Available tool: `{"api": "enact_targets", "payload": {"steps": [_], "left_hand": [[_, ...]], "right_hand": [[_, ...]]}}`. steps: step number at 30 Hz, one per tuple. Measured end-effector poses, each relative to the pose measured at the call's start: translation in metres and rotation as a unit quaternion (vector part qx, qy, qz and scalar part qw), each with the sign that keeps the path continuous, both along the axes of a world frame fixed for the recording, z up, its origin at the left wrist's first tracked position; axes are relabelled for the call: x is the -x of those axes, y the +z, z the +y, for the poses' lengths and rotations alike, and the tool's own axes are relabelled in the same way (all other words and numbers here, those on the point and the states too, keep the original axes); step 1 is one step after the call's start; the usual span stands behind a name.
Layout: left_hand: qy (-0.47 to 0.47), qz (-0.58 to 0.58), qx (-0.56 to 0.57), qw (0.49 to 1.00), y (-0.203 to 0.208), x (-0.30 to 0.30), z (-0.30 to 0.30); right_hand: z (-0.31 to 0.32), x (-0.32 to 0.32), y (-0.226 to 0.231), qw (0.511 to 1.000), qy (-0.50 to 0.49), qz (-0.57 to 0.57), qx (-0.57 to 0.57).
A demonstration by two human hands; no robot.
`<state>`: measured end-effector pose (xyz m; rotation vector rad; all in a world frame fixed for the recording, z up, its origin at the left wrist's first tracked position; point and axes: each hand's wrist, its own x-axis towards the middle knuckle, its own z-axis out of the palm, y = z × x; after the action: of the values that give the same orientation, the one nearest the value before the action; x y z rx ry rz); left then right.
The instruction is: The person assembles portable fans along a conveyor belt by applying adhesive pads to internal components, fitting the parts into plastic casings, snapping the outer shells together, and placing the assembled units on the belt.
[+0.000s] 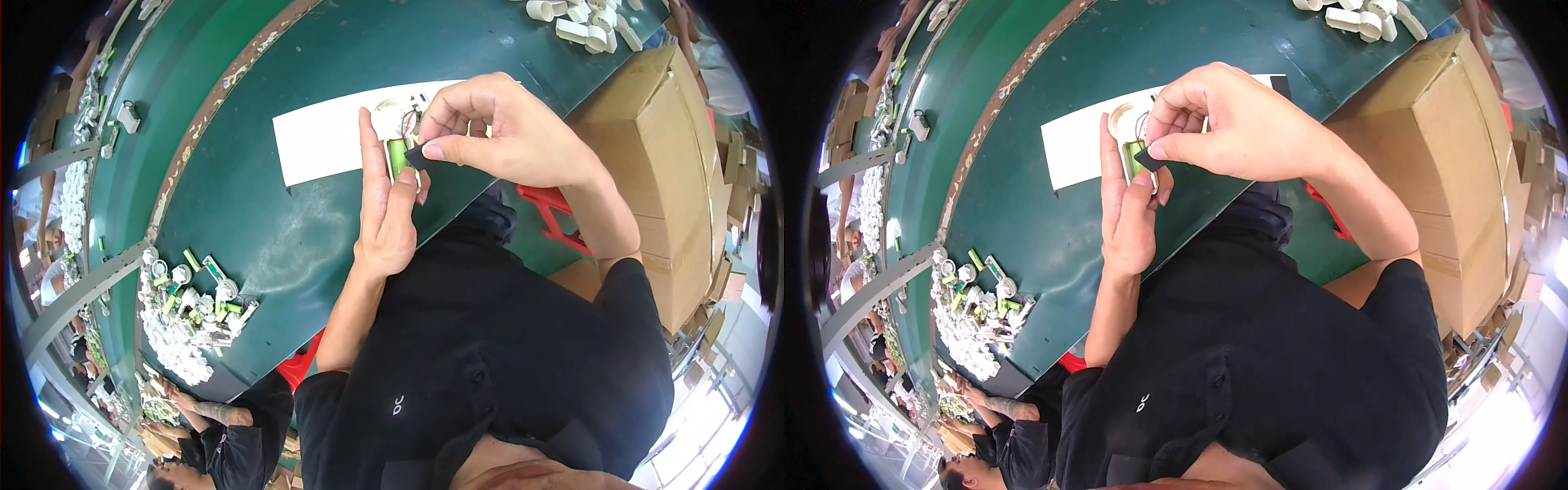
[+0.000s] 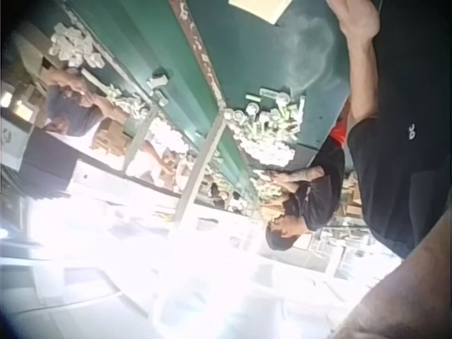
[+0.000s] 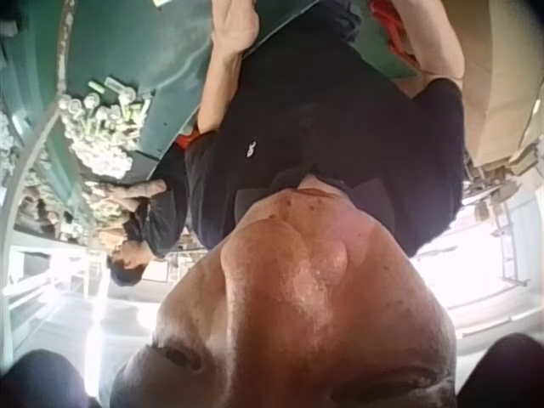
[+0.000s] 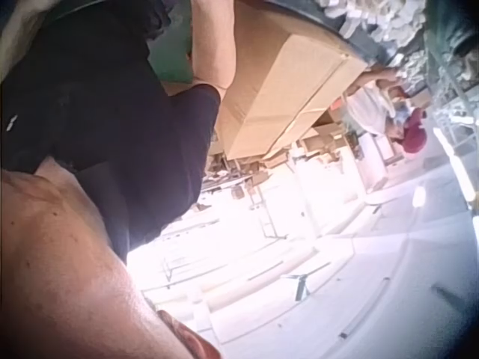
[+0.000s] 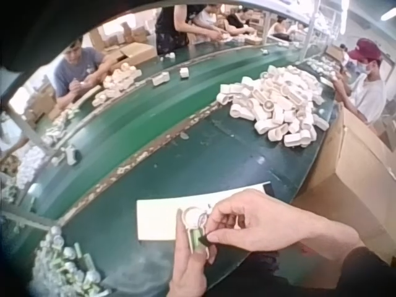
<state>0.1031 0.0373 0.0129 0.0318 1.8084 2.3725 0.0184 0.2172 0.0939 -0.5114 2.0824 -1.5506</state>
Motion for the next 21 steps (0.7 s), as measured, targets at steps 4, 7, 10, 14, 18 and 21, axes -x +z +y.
{"api": "enact_targets", "payload": {"steps": [4,7,10,14,18,21], "left_hand": [[0.008,0.049,0.033,0.998,-0.001,-0.003,0.001],[0.010,0.062,0.066,0.996,-0.001,-0.003,0.002],[0.010,0.058,0.077,0.995,-0.002,-0.002,0.002],[-0.008,0.040,0.037,0.998,-0.002,-0.002,-0.002],[-0.025,0.026,0.025,0.999,-0.003,-0.002,-0.006],[-0.029,0.026,0.017,0.999,-0.003,-0.002,-0.007]], "right_hand": [[-0.004,0.006,0.011,0.998,0.042,-0.051,-0.026],[-0.009,0.007,0.013,0.996,0.055,-0.039,-0.055],[-0.009,0.008,0.003,0.994,0.064,0.029,-0.078],[-0.012,0.008,0.003,0.986,0.075,0.108,-0.099],[-0.014,0.007,0.005,0.979,0.081,0.140,-0.121],[-0.016,0.008,0.007,0.978,0.086,0.122,-0.145]]}}
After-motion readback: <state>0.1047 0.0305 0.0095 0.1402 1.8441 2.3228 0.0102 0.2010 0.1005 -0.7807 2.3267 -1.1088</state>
